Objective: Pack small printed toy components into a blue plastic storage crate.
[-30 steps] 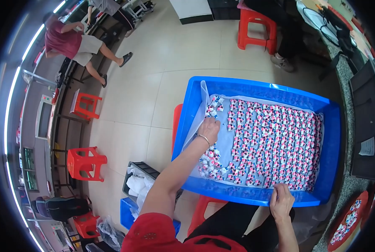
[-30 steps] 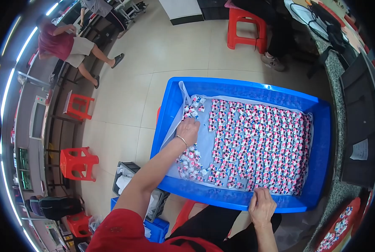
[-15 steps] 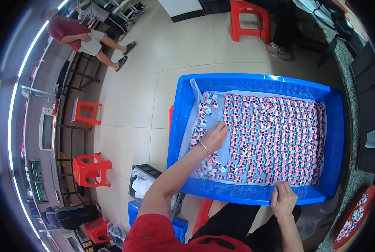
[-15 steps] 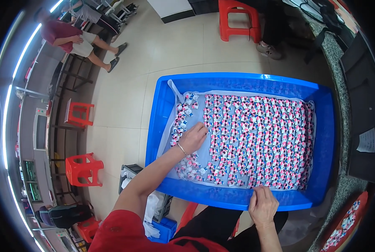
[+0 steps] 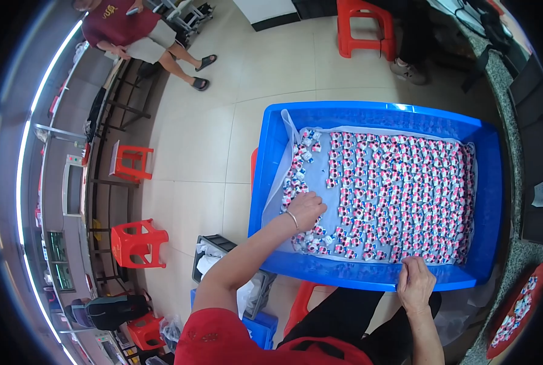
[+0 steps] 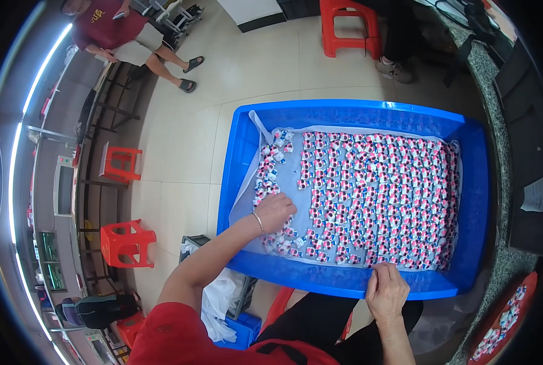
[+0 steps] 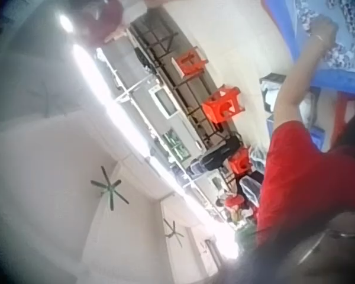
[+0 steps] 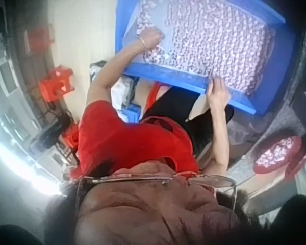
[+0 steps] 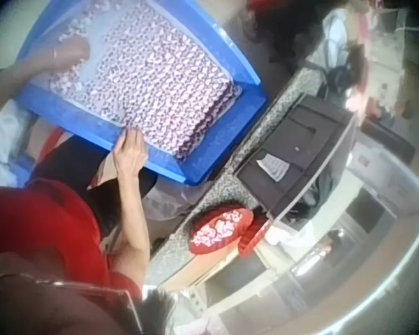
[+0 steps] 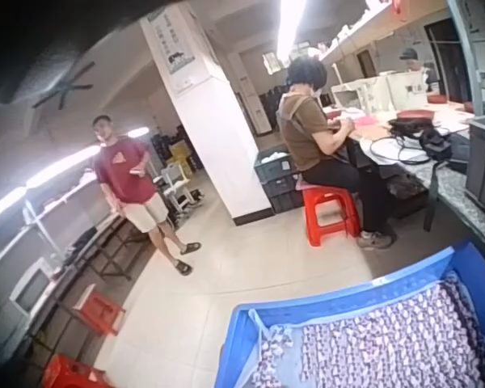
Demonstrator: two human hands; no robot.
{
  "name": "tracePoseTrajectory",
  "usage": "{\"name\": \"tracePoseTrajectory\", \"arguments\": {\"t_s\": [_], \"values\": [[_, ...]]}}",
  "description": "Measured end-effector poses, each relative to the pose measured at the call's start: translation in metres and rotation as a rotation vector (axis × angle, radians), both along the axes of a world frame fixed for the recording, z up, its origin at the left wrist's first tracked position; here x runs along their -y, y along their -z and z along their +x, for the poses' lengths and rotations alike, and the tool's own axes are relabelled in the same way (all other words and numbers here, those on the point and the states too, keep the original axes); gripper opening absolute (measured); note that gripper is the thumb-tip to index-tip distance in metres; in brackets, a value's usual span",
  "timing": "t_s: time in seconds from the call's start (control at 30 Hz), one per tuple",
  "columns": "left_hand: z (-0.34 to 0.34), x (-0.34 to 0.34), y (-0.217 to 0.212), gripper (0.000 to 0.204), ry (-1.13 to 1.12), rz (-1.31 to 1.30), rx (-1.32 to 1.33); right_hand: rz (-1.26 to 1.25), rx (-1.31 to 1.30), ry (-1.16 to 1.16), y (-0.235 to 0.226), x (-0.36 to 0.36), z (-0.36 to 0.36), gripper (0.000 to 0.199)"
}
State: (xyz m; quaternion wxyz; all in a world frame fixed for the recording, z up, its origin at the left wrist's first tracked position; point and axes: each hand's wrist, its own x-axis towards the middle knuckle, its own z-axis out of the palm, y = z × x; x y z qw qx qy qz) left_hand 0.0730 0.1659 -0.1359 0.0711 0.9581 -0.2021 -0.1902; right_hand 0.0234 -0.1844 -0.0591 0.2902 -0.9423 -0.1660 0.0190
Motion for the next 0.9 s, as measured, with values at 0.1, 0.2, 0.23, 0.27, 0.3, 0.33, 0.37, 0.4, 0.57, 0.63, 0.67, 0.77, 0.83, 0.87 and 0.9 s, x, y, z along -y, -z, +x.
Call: {"name": "tracePoseTrajectory", "arguments": {"t_s": [0.1, 0.2, 0.23, 0.27, 0.3, 0.33, 0.37, 0.4, 0.57, 0.63, 0.67, 0.77, 0.83, 0.87, 0.9], "values": [[0.010, 0.000, 0.003, 0.021, 0.036, 0.049, -0.081, -0.001, -0.001, 0.008, 0.000, 0.000, -0.001, 0.005], [0.010, -0.005, 0.016, 0.023, -0.179, -0.383, 0.003, -0.002, -0.003, 0.021, 0.000, 0.000, -0.001, 0.005], [0.012, -0.005, 0.016, 0.024, -0.342, -0.585, -0.123, -0.005, -0.005, 0.024, 0.000, 0.000, -0.001, 0.005], [0.015, -0.005, 0.016, 0.026, -0.506, -0.784, -0.253, -0.007, -0.004, 0.032, 0.000, 0.000, -0.001, 0.005], [0.013, -0.004, 0.018, 0.026, -0.504, -0.783, -0.252, -0.005, -0.002, 0.030, 0.001, 0.001, -0.001, 0.005], [0.010, -0.001, 0.022, 0.026, -0.618, -0.875, -0.277, -0.003, 0.000, 0.027, 0.001, 0.001, -0.001, 0.006], [0.008, 0.002, 0.025, 0.026, -0.732, -0.966, -0.301, -0.003, 0.002, 0.029, 0.001, 0.001, -0.001, 0.006], [0.007, 0.004, 0.027, 0.026, -0.730, -0.966, -0.300, 0.003, 0.001, 0.026, 0.001, 0.000, -0.001, 0.006], [0.006, 0.009, 0.032, 0.028, -0.471, -0.540, 0.098, 0.015, 0.007, 0.025, 0.000, 0.003, -0.001, 0.006], [0.005, 0.010, 0.036, 0.028, -0.485, -0.525, 0.139, -0.006, -0.005, 0.027, 0.001, 0.001, -0.001, 0.005], [0.006, 0.011, 0.038, 0.028, -0.501, -0.506, 0.181, -0.010, -0.003, 0.029, 0.001, -0.001, 0.000, 0.005], [0.009, 0.010, 0.042, 0.028, -0.499, -0.563, 0.250, 0.000, -0.004, 0.032, 0.000, -0.001, -0.001, 0.005], [0.014, 0.011, 0.044, 0.032, -0.487, -0.533, 0.239, 0.007, -0.002, 0.031, 0.000, 0.000, -0.001, 0.004], [0.016, 0.011, 0.045, 0.035, -0.478, -0.506, 0.224, 0.009, 0.001, 0.031, 0.000, 0.000, -0.002, 0.004], [0.018, 0.012, 0.044, 0.035, -0.475, -0.506, 0.227, 0.004, -0.002, 0.032, 0.000, 0.000, -0.002, 0.004]]}}
